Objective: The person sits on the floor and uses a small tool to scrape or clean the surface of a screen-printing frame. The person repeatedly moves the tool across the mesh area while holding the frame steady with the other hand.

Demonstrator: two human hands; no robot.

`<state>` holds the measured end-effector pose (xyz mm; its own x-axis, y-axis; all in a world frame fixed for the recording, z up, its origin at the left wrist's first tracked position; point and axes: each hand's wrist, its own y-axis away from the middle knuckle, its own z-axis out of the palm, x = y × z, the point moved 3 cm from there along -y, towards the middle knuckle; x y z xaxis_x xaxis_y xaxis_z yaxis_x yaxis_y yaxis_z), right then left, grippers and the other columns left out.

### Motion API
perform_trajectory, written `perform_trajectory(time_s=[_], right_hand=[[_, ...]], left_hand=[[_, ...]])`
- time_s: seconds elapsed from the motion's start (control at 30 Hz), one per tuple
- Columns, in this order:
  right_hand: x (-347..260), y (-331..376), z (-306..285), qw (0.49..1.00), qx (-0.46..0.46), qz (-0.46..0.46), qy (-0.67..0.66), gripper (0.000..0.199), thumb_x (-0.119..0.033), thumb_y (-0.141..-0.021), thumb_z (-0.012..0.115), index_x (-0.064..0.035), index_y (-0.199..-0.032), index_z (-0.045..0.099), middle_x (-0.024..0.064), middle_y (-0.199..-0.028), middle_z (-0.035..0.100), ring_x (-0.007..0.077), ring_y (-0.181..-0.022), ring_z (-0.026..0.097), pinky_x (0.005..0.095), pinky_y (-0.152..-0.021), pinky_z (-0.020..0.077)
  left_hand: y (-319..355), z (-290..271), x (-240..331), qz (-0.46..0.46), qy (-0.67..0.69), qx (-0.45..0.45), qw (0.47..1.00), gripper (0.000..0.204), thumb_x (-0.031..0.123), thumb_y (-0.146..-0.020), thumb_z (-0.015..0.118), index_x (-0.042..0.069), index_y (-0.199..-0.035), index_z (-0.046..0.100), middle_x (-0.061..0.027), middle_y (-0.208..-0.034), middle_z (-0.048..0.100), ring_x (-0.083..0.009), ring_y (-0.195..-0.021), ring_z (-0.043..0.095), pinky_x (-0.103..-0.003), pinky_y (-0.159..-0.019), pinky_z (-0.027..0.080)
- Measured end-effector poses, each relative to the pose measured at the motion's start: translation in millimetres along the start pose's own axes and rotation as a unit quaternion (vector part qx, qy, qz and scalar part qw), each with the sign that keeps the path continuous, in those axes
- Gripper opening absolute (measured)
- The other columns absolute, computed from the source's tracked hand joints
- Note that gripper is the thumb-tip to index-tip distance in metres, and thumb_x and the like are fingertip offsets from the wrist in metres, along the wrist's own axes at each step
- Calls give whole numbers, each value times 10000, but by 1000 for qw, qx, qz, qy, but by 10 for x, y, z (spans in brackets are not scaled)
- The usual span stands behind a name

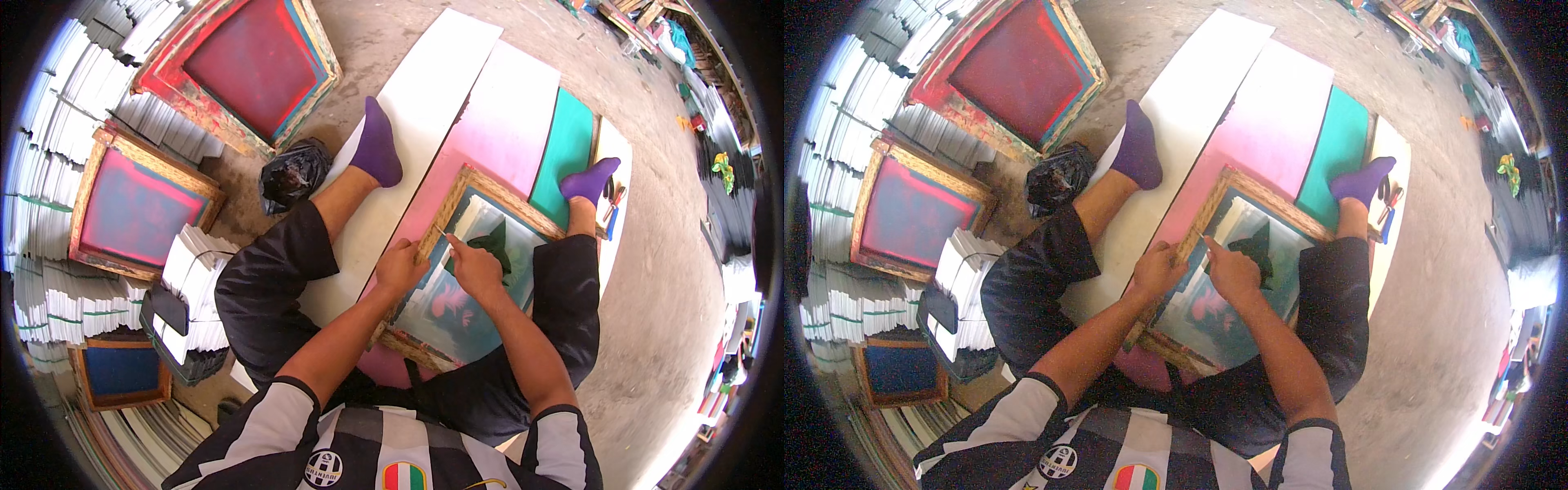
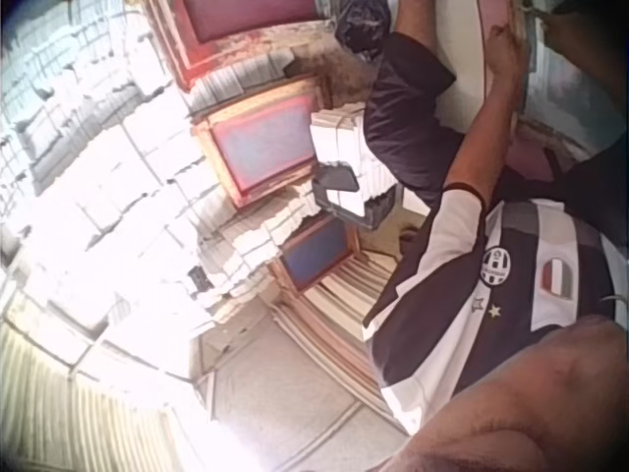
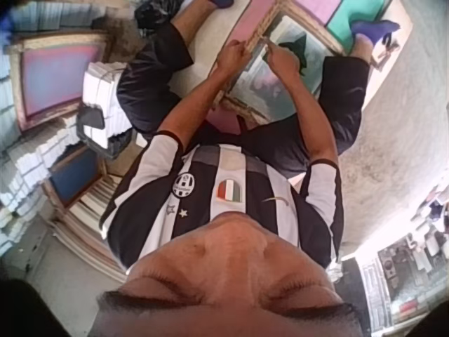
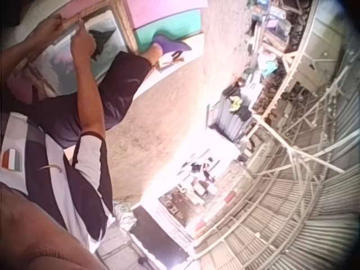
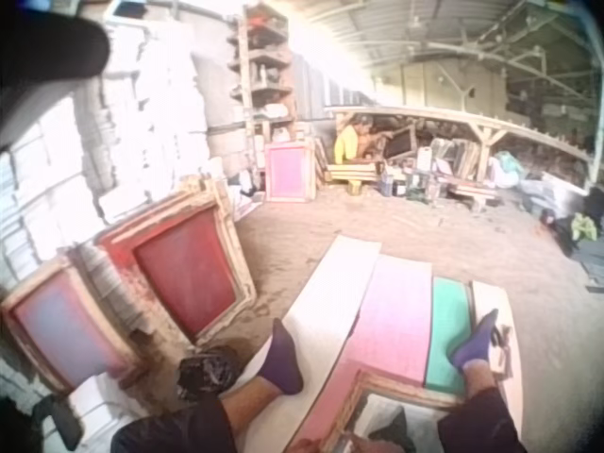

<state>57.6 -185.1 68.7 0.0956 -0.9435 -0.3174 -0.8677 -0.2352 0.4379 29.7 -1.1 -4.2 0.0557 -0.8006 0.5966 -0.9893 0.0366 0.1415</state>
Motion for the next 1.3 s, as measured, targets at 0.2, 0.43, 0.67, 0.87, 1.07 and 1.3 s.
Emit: perform_trajectory(time_s=[0.2, 0.43, 0.67, 0.87, 1.07, 1.3], right_hand=[[-187, -49, -35, 998, -22, 14, 65, 471, -268, -1036, 481, -217, -1502, 509, 232, -967, 737, 418, -887, 735, 576, -754, 578], [44, -117, 93, 999, 1, -24, -43, 466, -264, -1037, 482, -208, -1499, 520, 246, -962, 729, 444, -914, 721, 587, -787, 570], [404, -276, 546, 961, 100, -85, -243, 425, -335, -1051, 489, -272, -1466, 558, 255, -995, 727, 458, -885, 717, 589, -799, 567], [31, -34, 220, 996, 3, 35, -88, 384, -272, -1027, 563, -207, -1397, 640, 267, -1099, 716, 465, -1005, 697, 509, -892, 560], [321, -238, 540, 916, 29, -8, -399, 378, -258, -1023, 578, -181, -1386, 650, 255, -1107, 730, 424, -1033, 708, 458, -922, 547], [271, -227, 582, 924, 79, -25, -372, 389, -282, -1023, 596, -169, -1393, 643, 251, -1152, 723, 399, -1072, 704, 432, -957, 530]], left_hand=[[-6, -14, -13, 21, 7, -3, 1000, 474, 329, -826, 749, 115, -1246, 708, -127, -1040, 656, -340, -955, 679, -466, -828, 557], [-33, 5, 8, 15, -6, -8, 1000, 468, 325, -823, 756, 111, -1237, 719, -128, -1038, 664, -340, -934, 688, -458, -830, 561], [-39, 5, 79, 29, 7, -11, 1000, 452, 322, -824, 764, 61, -1191, 731, -145, -1050, 665, -352, -925, 687, -460, -839, 559], [-12, -65, 23, 13, -4, 2, 1000, 430, 297, -794, 775, 66, -1154, 731, -135, -975, 659, -351, -910, 687, -461, -813, 561], [-39, -28, 58, 15, -31, -11, 999, 442, 346, -824, 746, 71, -1170, 726, -120, -1000, 656, -338, -921, 686, -457, -825, 557], [-30, -96, 58, 20, -17, -26, 999, 438, 366, -843, 761, 76, -1170, 725, -147, -1030, 662, -362, -925, 682, -460, -820, 553]])
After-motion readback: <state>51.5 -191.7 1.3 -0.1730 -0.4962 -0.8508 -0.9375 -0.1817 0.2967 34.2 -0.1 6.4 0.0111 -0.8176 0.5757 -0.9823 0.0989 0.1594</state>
